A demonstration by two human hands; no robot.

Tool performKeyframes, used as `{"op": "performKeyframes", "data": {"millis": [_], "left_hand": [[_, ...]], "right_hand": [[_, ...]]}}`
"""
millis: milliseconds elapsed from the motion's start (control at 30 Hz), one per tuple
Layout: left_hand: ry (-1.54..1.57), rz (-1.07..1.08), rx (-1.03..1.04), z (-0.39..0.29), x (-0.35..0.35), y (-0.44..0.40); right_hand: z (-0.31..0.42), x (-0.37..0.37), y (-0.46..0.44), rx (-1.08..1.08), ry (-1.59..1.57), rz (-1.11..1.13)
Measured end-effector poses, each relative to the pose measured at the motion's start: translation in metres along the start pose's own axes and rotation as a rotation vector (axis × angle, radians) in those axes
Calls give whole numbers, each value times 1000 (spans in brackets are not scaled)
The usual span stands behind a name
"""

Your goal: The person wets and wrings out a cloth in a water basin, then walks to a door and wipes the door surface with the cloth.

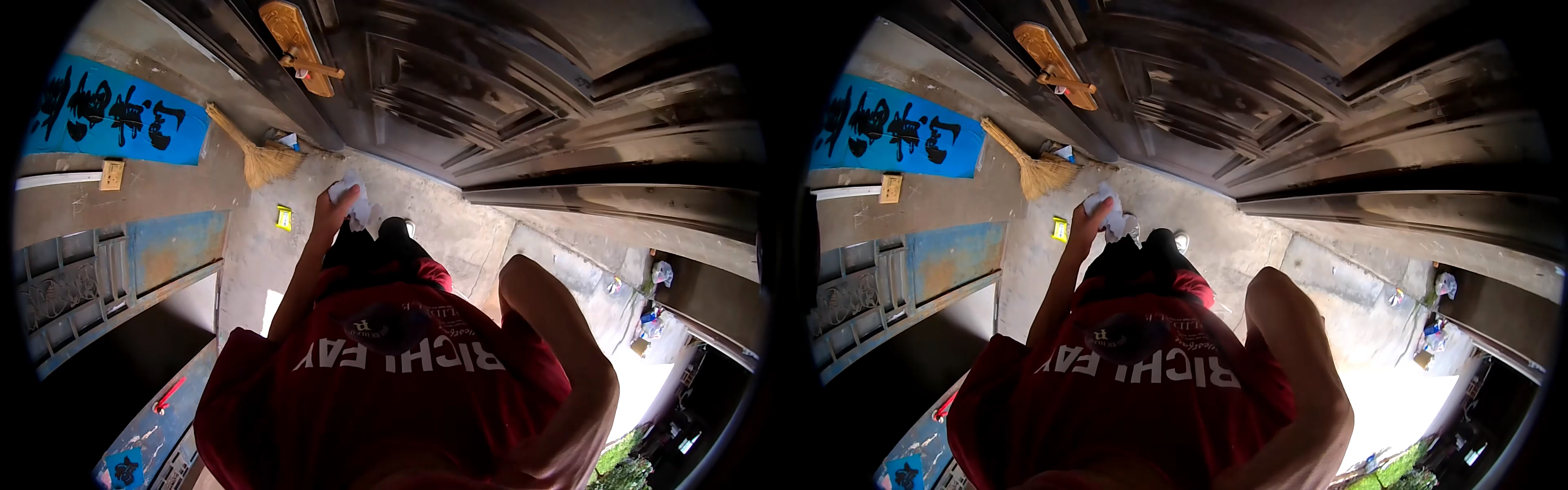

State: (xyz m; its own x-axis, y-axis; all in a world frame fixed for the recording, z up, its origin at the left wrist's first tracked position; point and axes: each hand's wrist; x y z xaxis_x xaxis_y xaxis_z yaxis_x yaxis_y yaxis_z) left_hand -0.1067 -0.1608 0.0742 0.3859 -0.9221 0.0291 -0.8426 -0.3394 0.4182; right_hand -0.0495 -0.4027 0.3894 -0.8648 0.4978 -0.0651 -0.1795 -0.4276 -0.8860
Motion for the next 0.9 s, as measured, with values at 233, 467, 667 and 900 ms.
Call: {"op": "performKeyframes", "data": {"millis": [233,467,667,900], "left_hand": [[33,-23,-17,18,-1,4],[78,-64,-77,16,11,16],[153,-225,21,18,24,28],[-404,-241,511,12,3,0]], "right_hand": [[4,-4,3,-4,-78,47],[11,-17,2,-51,-281,167],[-8,-32,22,-73,-716,290],[-177,12,211,1160,42,-448]]}}
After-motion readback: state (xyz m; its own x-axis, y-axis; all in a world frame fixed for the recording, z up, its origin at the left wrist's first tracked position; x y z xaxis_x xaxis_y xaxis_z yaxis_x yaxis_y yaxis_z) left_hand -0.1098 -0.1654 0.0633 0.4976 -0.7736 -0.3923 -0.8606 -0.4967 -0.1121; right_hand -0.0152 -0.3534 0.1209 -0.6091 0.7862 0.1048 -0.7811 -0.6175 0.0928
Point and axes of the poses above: each hand's wrist, its own y-axis away from the middle knuckle, its own x-axis out of the palm, z = x × y
